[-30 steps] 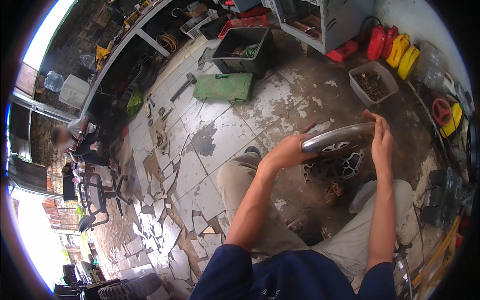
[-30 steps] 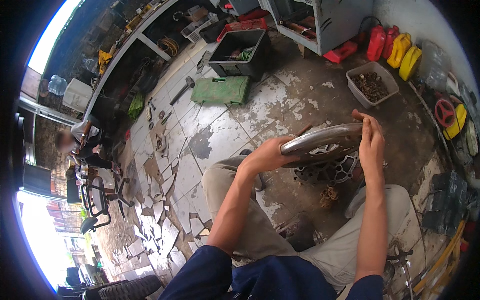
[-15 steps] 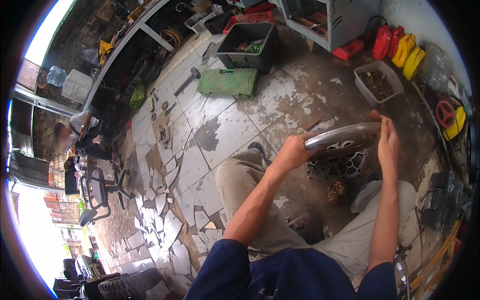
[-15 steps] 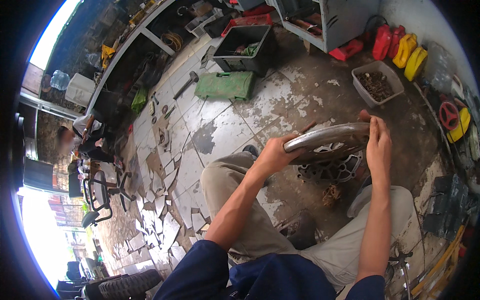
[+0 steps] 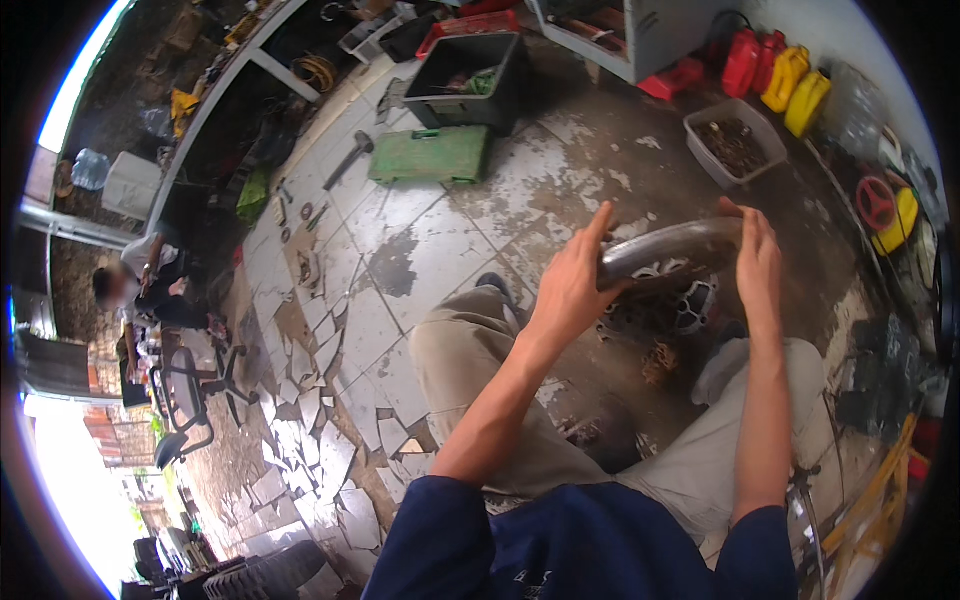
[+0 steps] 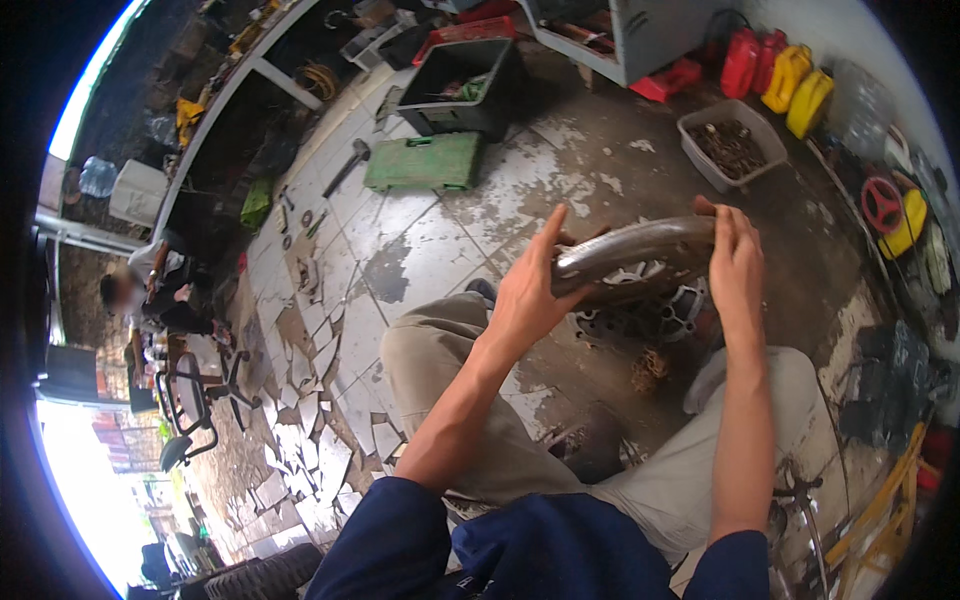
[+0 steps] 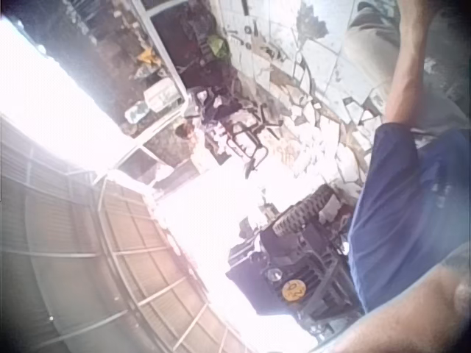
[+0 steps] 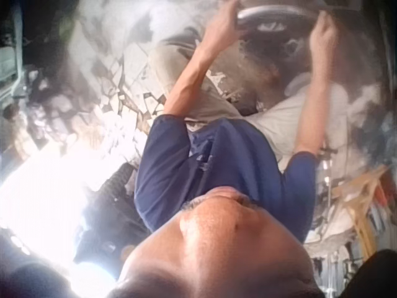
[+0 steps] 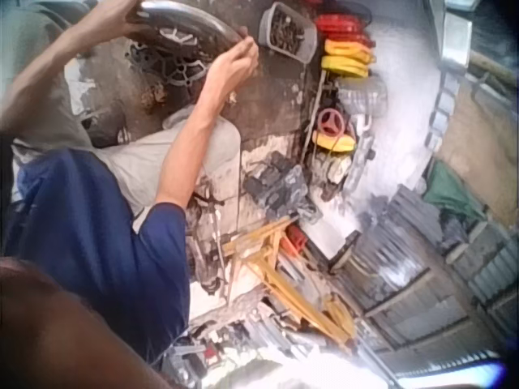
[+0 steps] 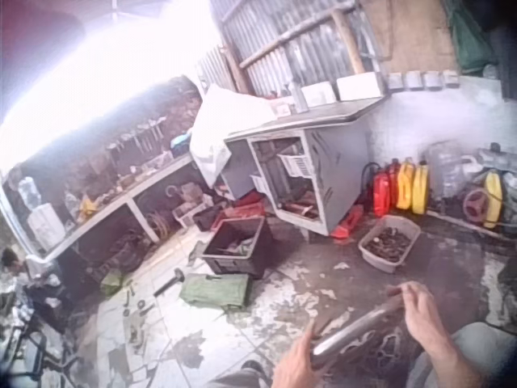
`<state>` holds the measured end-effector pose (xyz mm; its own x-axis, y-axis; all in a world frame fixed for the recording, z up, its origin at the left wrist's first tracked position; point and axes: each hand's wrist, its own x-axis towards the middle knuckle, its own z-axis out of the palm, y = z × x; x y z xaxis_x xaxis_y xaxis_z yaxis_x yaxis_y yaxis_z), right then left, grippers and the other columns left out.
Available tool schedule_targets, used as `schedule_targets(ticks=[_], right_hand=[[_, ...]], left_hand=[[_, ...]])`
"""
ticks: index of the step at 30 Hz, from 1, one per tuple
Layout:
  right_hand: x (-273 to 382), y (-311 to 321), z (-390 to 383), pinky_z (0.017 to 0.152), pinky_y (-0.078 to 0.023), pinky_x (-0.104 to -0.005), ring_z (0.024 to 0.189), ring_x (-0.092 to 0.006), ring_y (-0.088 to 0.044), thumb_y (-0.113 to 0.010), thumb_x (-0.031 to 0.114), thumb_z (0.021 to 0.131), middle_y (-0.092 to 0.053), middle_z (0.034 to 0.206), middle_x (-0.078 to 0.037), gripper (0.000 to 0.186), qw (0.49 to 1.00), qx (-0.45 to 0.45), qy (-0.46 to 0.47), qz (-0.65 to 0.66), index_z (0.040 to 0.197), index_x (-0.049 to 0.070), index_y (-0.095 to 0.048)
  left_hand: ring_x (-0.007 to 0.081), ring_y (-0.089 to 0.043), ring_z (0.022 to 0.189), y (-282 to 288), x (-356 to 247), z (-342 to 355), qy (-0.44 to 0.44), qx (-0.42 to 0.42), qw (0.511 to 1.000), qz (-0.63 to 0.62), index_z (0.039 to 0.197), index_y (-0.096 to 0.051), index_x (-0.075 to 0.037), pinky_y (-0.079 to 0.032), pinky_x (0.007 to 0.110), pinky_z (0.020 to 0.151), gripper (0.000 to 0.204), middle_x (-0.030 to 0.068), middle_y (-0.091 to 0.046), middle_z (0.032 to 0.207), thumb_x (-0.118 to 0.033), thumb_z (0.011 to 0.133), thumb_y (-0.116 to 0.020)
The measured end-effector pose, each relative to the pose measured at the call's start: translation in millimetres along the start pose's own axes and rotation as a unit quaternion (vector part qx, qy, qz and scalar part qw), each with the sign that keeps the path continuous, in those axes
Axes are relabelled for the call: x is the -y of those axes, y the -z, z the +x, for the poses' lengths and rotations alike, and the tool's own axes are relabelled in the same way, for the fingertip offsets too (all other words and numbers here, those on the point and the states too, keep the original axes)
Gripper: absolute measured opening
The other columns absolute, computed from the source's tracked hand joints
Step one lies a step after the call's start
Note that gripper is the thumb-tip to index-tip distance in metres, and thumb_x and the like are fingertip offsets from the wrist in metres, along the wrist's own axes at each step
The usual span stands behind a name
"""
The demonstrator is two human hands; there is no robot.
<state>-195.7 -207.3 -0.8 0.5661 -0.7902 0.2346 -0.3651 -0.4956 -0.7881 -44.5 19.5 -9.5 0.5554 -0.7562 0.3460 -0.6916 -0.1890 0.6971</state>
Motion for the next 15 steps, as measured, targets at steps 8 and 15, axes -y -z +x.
schedule_targets(ticks=[8,15], right_hand=[[8.3,7.9,-1.9,0.102,-0.043,-0.0428,0.115,-0.0332,-0.059,-0.036,0.039,0.110,-0.070,0.119,-0.011,0.046,0.999,0.000,-0.034,0.010,0.117,0.010,-0.072],[8.8,5.4,-1.1,0.100,-0.043,-0.0441,0.113,-0.0369,-0.059,-0.037,0.041,0.109,-0.069,0.115,-0.014,0.047,0.999,0.011,-0.039,0.028,0.115,0.008,-0.072]], left_hand=[[0.0313,-0.064,0.099,-23.9,-1.6,-13.7,0.005,-0.063,0.996,0.060,0.159,-0.017,-0.007,-0.057,0.039,0.079,0.108,0.0190,-0.054,0.126,-0.006,0.076,-0.085],[0.0302,-0.063,0.100,-34.9,14.4,-24.5,0.003,-0.123,0.992,0.025,0.161,-0.007,-0.006,-0.057,0.041,0.081,0.113,0.0196,-0.049,0.138,-0.004,0.077,-0.083]])
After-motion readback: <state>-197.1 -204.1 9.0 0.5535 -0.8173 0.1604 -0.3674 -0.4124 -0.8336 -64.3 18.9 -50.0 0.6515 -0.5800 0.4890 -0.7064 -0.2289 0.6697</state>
